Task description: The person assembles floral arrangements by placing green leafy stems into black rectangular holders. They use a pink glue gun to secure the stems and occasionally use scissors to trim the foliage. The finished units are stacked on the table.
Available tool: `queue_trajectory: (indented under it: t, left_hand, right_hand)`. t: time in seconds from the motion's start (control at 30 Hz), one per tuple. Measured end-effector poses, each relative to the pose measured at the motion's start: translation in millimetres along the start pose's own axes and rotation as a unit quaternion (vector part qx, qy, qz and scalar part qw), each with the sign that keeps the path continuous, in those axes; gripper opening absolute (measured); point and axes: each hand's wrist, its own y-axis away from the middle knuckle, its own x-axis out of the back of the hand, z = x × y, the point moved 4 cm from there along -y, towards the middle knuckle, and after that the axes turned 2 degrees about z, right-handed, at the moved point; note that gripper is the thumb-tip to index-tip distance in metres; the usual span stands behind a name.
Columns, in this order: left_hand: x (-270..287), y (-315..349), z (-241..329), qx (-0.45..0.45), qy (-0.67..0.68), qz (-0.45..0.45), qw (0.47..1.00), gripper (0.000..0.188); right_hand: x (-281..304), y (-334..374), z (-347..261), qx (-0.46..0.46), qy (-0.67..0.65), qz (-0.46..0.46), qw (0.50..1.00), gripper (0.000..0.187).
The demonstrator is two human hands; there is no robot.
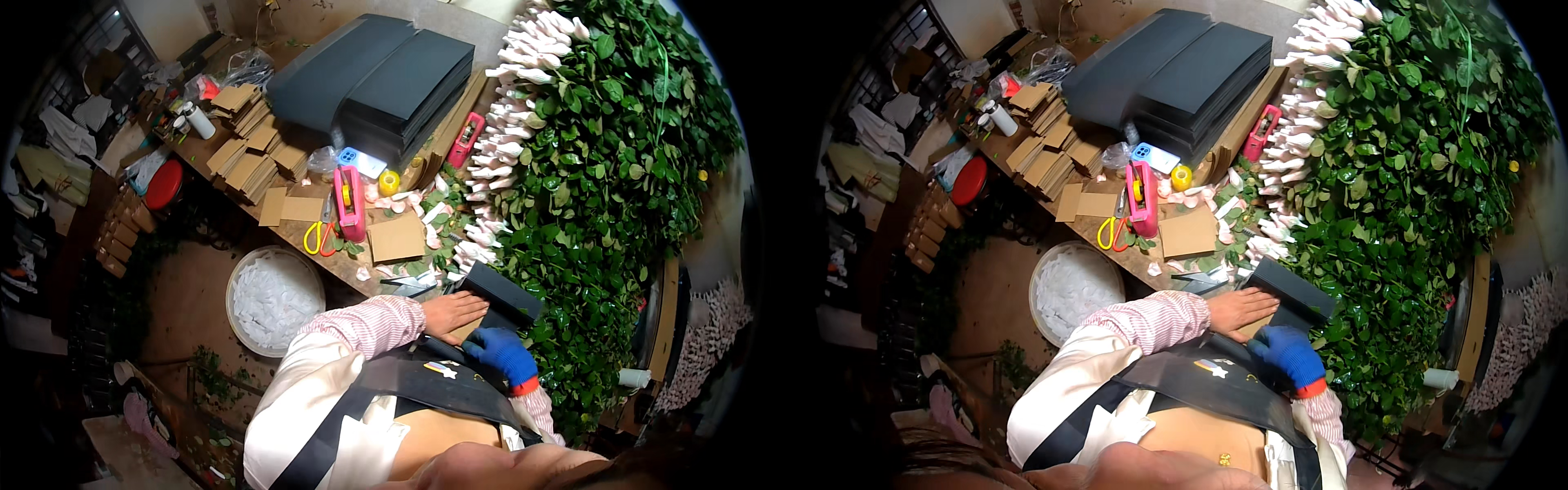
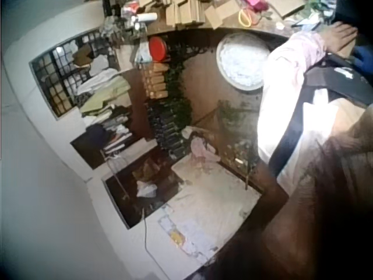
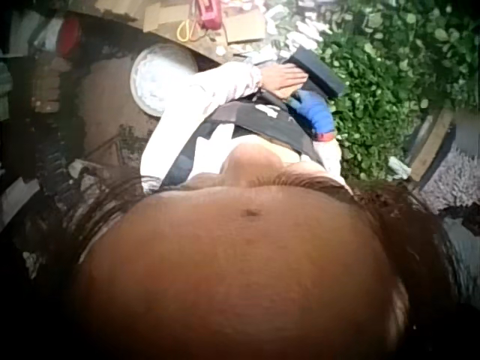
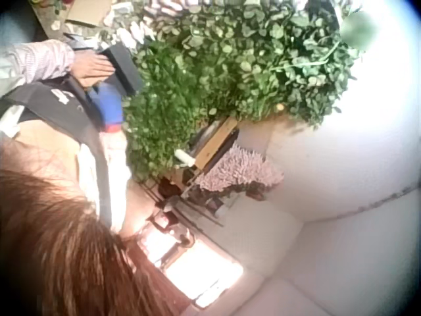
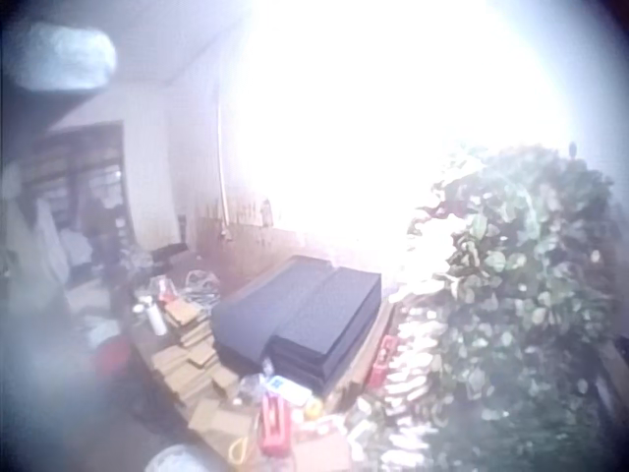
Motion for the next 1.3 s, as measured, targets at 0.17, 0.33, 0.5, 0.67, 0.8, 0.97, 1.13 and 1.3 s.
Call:
queue_trajectory:
  t: [0.17, 0.33, 0.5, 0.67, 0.8, 0.97, 1.13, 1.3]
  left_hand:
    - [45.2, 31.7, 1.0, 0.012, 0.078, 0.145, 0.986, 0.028]
    - [121.1, 158.9, -69.5, 0.249, -0.268, 0.228, 0.902, 0.011]
    - [144.6, 289.6, -159.3, 0.653, -0.320, 0.150, 0.670, 0.055]
    - [118.8, 347.9, -198.4, 0.783, -0.195, 0.003, 0.590, 0.087]
    - [110.4, 375.1, -195.9, 0.797, -0.087, 0.039, 0.596, 0.107]
    - [103.8, 341.3, -115.5, 0.596, 0.323, 0.490, 0.548, 0.026]
    - [118.1, 189.6, -4.6, 0.463, 0.431, 0.440, 0.637, 0.039]
    - [120.0, 18.4, 68.4, 0.291, 0.464, 0.216, 0.809, 0.057]
  right_hand:
    - [15.9, 25.6, -47.4, 0.037, -0.064, 0.081, 0.994, 0.054]
    - [4.7, 39.3, -48.3, -0.029, -0.034, 0.132, 0.990, 0.071]
    - [6.4, 39.0, -52.7, -0.027, -0.038, 0.226, 0.973, 0.060]
    - [9.5, 29.3, -64.1, 0.010, -0.044, 0.246, 0.968, 0.055]
    - [11.2, 35.3, -58.1, 0.023, -0.047, 0.288, 0.956, 0.049]
    - [18.9, 45.4, -49.9, 0.059, -0.118, 0.323, 0.937, 0.036]
    - [25.5, 25.5, -71.4, 0.059, -0.267, 0.279, 0.921, 0.033]
    - [25.6, 16.7, -83.3, 0.092, -0.475, 0.135, 0.865, 0.039]
